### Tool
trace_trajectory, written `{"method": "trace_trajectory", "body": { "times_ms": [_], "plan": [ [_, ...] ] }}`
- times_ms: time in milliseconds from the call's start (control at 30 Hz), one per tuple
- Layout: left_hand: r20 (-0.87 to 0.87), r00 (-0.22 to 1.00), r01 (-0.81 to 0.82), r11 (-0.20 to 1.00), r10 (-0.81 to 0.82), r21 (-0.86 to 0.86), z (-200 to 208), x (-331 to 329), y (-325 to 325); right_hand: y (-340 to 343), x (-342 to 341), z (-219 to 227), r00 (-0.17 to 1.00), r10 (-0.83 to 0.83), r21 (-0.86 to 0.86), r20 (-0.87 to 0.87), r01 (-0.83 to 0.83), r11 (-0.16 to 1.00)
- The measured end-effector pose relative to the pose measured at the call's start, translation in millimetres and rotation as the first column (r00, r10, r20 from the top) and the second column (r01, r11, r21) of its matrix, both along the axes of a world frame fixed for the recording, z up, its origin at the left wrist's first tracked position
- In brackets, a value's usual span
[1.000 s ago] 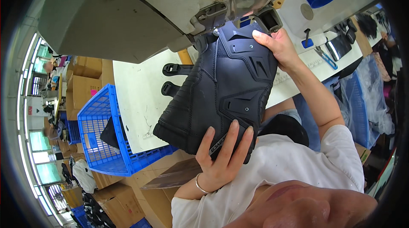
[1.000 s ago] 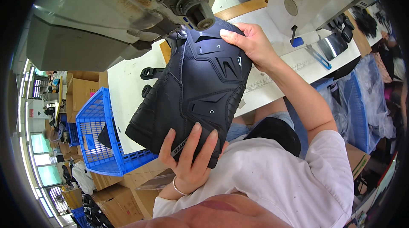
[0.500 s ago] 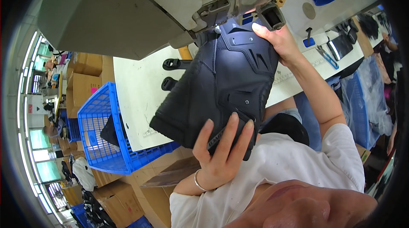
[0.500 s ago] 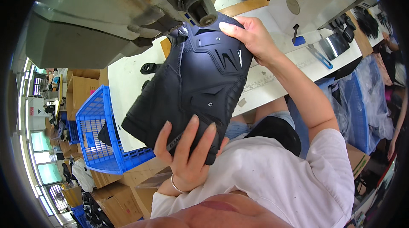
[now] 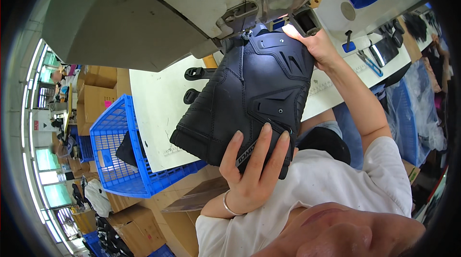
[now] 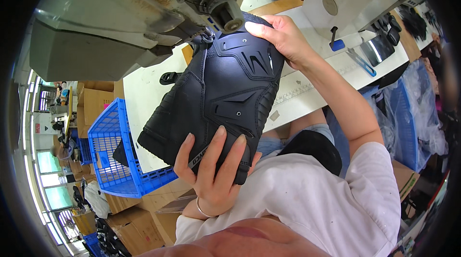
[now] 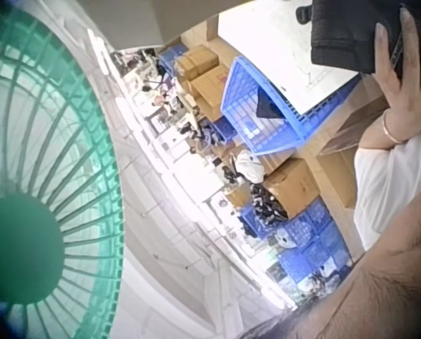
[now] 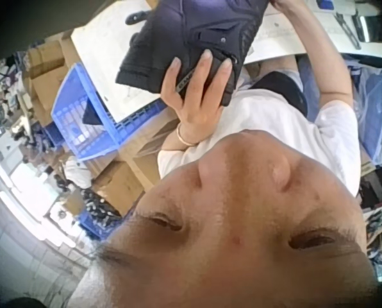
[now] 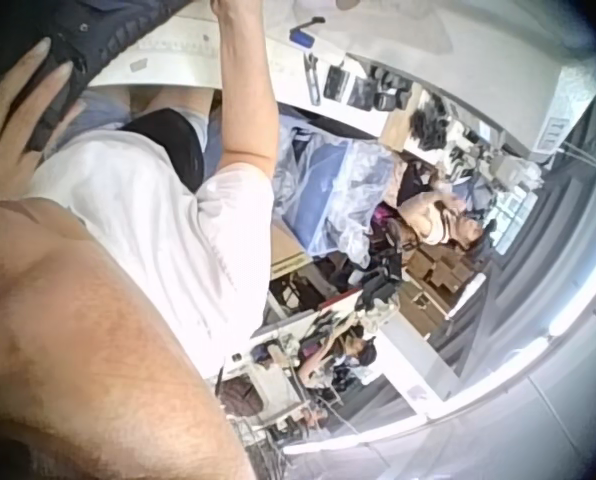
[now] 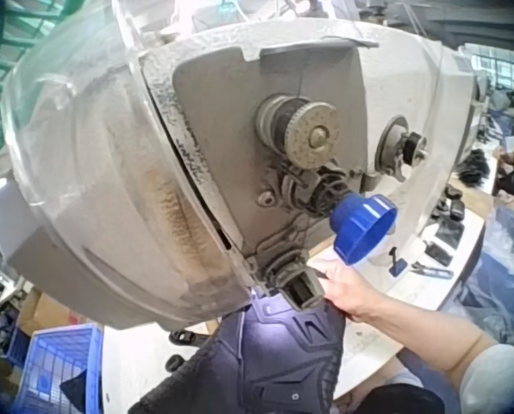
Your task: Stitching reinforcement or decorative panels onto a black shoe upper using an industrial sewing machine.
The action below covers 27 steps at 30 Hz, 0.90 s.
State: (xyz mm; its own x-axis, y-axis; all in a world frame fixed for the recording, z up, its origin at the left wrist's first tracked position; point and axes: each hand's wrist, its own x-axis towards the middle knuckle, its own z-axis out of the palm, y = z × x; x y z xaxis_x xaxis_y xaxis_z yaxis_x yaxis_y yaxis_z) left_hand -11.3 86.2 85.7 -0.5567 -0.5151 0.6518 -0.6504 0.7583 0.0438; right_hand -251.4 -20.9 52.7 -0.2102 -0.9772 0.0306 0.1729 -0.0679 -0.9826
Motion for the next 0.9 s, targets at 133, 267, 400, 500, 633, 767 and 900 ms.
{"method": "trace_trajectory", "body": {
  "times_ms": [133, 267, 400, 500, 633, 767, 900],
  "plan": [
    [-0.016, 1.000, 0.009, 1.000, -0.009, 0.008, 2, 0, -2, -1, -1, 1, 1.000, 0.001, 0.007, -0.018, -0.001, 1.000],
    [0.008, 1.000, 0.013, 0.999, -0.013, 0.032, 7, 1, -5, -1, 0, 3, 1.000, 0.002, 0.006, 0.015, -0.002, 1.000],
    [0.013, 1.000, 0.009, 0.999, -0.010, 0.042, 12, 2, -7, -1, 2, 5, 1.000, -0.016, -0.004, 0.023, 0.016, 1.000],
    [0.003, 1.000, 0.001, 0.999, -0.001, 0.054, 15, 3, -9, -1, 3, 6, 0.999, -0.023, 0.011, 0.031, 0.022, 1.000],
    [0.001, 1.000, 0.020, 0.997, -0.020, 0.071, 17, 5, -13, -3, 4, 6, 1.000, -0.022, -0.013, 0.002, 0.022, 1.000],
    [0.006, 1.000, 0.029, 0.992, -0.030, 0.125, 21, 8, -16, -3, 5, 8, 0.999, -0.054, -0.006, 0.001, 0.054, 0.999],
    [-0.018, 0.999, 0.043, 0.991, -0.041, 0.128, 24, 12, -21, -2, 8, 10, 0.997, -0.077, 0.006, 0.010, 0.077, 0.997]
  ]
}}
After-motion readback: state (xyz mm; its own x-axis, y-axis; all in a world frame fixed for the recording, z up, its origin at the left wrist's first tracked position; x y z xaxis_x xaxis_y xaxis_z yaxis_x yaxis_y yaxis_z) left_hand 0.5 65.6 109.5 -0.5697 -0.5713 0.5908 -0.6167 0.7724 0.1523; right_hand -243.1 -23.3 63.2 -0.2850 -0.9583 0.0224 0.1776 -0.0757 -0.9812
